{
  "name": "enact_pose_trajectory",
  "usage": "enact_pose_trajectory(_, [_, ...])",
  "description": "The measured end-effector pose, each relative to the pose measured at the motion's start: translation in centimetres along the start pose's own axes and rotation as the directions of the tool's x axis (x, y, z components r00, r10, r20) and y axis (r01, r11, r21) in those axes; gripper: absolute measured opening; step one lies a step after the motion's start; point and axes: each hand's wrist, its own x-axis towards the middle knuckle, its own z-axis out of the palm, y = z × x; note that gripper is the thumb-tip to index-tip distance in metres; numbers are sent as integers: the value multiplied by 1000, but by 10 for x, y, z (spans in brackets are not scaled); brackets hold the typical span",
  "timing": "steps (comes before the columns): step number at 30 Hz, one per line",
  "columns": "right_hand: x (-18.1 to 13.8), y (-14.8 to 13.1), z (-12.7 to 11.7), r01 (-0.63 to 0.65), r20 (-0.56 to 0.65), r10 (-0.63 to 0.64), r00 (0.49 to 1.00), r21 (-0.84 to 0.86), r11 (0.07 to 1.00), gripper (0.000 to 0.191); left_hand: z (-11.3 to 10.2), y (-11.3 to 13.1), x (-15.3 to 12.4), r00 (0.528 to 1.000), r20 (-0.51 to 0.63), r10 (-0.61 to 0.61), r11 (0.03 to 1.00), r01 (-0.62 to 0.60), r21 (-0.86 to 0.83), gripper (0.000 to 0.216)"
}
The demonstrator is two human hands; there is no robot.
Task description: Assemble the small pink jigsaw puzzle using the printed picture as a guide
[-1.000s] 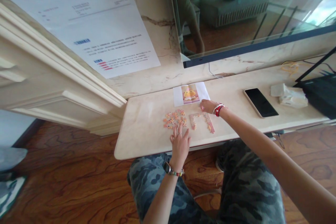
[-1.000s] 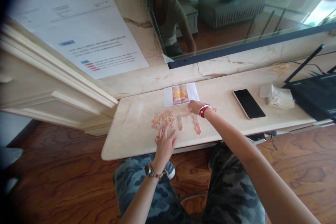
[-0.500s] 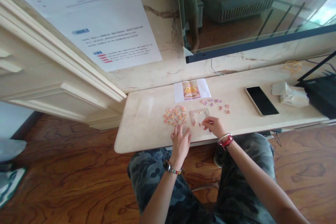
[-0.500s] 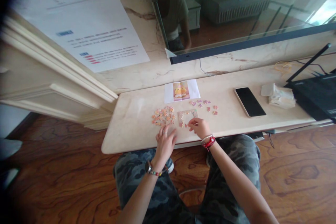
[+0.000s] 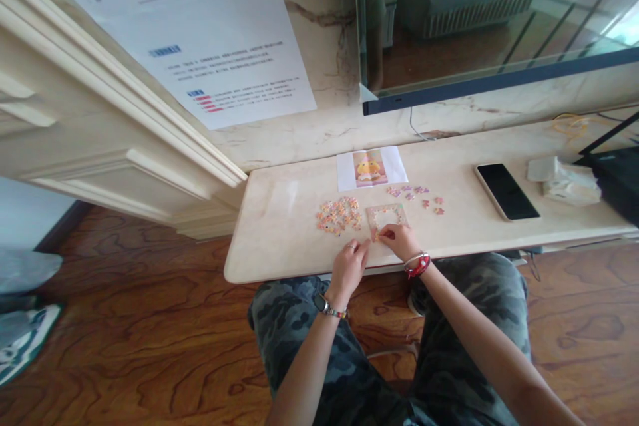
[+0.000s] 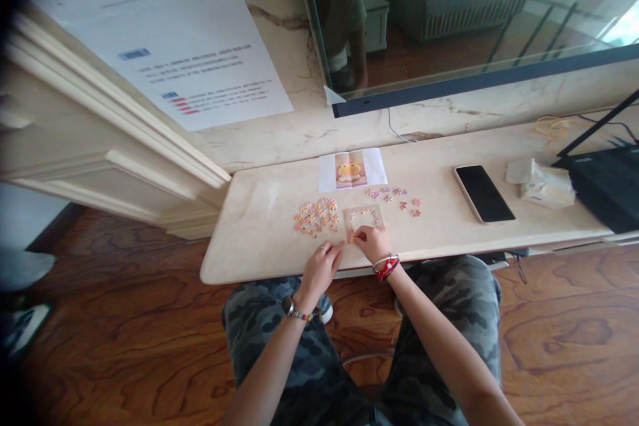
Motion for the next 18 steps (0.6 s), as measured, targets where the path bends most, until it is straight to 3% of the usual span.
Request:
enact_pose_trajectory(9, [2, 1, 1, -6, 13, 7, 1000, -70, 998, 6, -2, 1, 4, 997, 72, 8, 1000, -9, 18, 36])
enact_pose_trajectory(18, [0, 5, -2, 132, 6, -134, 991, -222, 966, 9, 0, 2, 0, 998, 55, 13, 999, -15, 35, 38])
